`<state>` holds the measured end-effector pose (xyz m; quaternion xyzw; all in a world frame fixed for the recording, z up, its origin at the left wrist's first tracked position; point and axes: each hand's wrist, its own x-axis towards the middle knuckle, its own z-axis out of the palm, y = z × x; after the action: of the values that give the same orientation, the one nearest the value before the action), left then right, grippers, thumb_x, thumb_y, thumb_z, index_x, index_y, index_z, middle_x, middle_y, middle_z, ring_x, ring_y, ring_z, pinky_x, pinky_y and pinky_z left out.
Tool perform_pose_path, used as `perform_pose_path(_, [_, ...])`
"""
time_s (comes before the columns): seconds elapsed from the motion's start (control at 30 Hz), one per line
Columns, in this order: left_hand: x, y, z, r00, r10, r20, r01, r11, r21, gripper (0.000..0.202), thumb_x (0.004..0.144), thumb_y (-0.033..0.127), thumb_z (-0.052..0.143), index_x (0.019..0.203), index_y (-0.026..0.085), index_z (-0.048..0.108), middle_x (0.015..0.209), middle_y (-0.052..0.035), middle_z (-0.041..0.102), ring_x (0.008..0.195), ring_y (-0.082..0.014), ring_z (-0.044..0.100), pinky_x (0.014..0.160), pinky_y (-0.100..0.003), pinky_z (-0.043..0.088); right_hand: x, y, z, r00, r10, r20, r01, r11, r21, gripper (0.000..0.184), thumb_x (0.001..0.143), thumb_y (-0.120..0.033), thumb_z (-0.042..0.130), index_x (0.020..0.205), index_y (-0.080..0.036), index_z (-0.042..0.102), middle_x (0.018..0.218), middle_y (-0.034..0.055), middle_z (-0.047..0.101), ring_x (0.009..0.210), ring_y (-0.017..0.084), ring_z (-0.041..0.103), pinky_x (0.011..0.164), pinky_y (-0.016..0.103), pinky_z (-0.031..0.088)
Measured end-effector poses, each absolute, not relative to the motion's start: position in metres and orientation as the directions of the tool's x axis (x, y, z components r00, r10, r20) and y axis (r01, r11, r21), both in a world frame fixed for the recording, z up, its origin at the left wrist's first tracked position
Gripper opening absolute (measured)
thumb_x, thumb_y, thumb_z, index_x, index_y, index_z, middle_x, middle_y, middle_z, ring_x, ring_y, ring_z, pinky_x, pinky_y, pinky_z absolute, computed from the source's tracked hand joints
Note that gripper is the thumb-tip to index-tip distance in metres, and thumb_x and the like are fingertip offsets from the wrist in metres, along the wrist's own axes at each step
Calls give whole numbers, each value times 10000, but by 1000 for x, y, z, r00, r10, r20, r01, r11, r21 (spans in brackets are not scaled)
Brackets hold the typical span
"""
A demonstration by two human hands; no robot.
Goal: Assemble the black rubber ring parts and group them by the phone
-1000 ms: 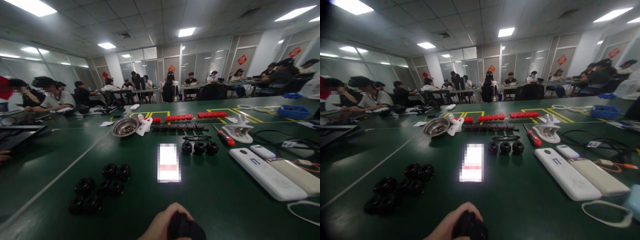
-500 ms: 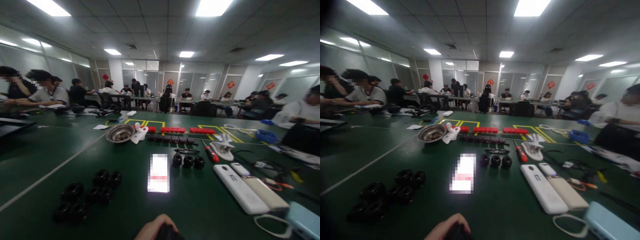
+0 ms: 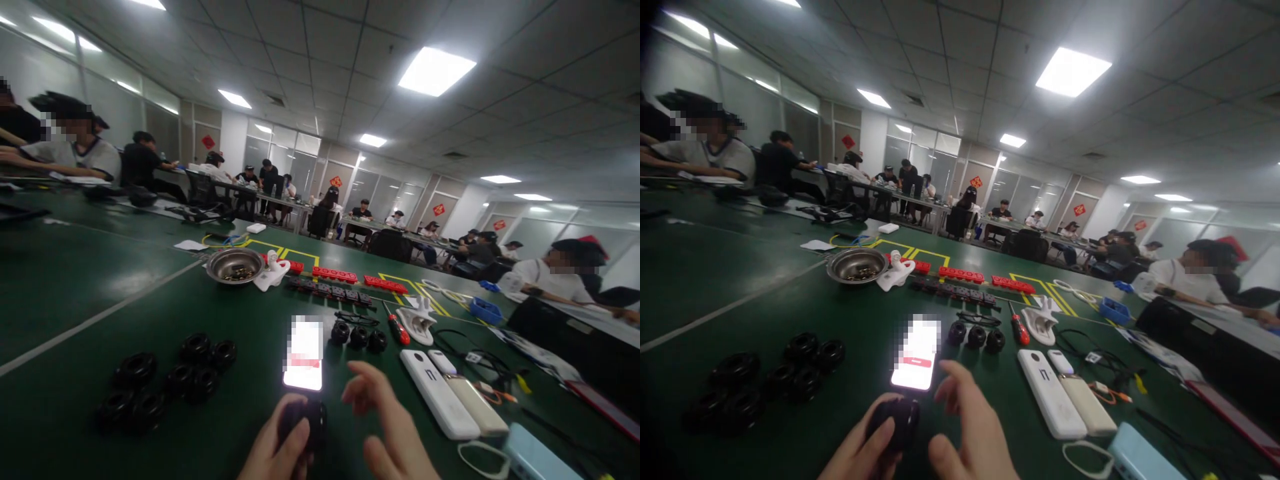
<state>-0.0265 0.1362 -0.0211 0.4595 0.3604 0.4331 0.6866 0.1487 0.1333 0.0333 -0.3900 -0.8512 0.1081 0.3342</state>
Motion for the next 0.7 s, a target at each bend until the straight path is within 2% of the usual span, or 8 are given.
perform_pose_path(0.07, [-29,135,-20,382,924,23,-250,79,965,538,625,615,529,939,190,428,725,-8,504,607,-113,472,525,-218,366,137,147,17,-525,770,363,556,633,-539,739,735,-727,130,1024,-142,476,583,16,591,440,135,544,365,210,393])
perform_pose_path(0.13, [-31,135,-22,418,903,102,-223,-7,975,561,582,599,586,928,182,447,760,-19,511,672,-131,482,598,-235,390,130,155,0,-556,770,314,566,627,-535,705,715,-743,149,881,-167,522,537,21,582,429,151,551,366,216,393])
perform_pose_path(0.2, [-31,137,-24,408,912,41,-213,52,976,588,593,652,521,940,182,452,757,-20,506,677,-138,486,603,-242,396,129,157,-10,-595,693,407,576,721,-387,622,759,-683,218,895,-164,532,619,61,609,523,184,588,443,243,447])
perform_pose_path(0.27, [-30,140,-25,376,921,-99,-224,194,955,612,621,704,409,949,188,450,747,-18,496,638,-136,491,550,-239,391,132,159,-12,-650,569,504,548,810,-209,515,818,-569,279,1046,-157,488,722,94,614,595,199,595,488,265,474])
perform_pose_path(0.33, [-29,142,-25,354,922,-156,-235,249,940,584,632,697,401,907,186,465,738,-15,494,615,-131,492,524,-233,383,136,160,-10,-670,504,545,529,839,-125,460,841,-497,312,1143,-169,424,808,110,605,638,203,596,502,271,484])
perform_pose_path(0.43, [-27,144,-24,362,929,-80,-235,174,956,457,651,595,513,830,176,481,737,-9,500,638,-124,496,543,-220,391,138,158,-4,-622,543,564,492,832,-258,546,809,-575,309,1167,-168,377,843,103,605,680,213,603,547,287,499])
perform_pose_path(0.53, [-26,143,-26,376,919,-119,-231,217,949,441,695,586,452,894,193,439,667,16,501,493,-94,492,437,-202,370,134,153,-4,-594,588,549,424,809,-408,483,814,-548,337,1112,-173,394,793,72,597,646,186,588,540,263,494])
perform_pose_path(0.7, [-21,141,-31,385,913,-134,-205,227,952,578,630,650,447,941,168,379,530,32,524,377,-96,505,355,-175,339,129,148,-10,-509,560,653,449,820,-354,309,795,-320,516,1058,-197,410,938,94,516,820,191,539,688,288,488])
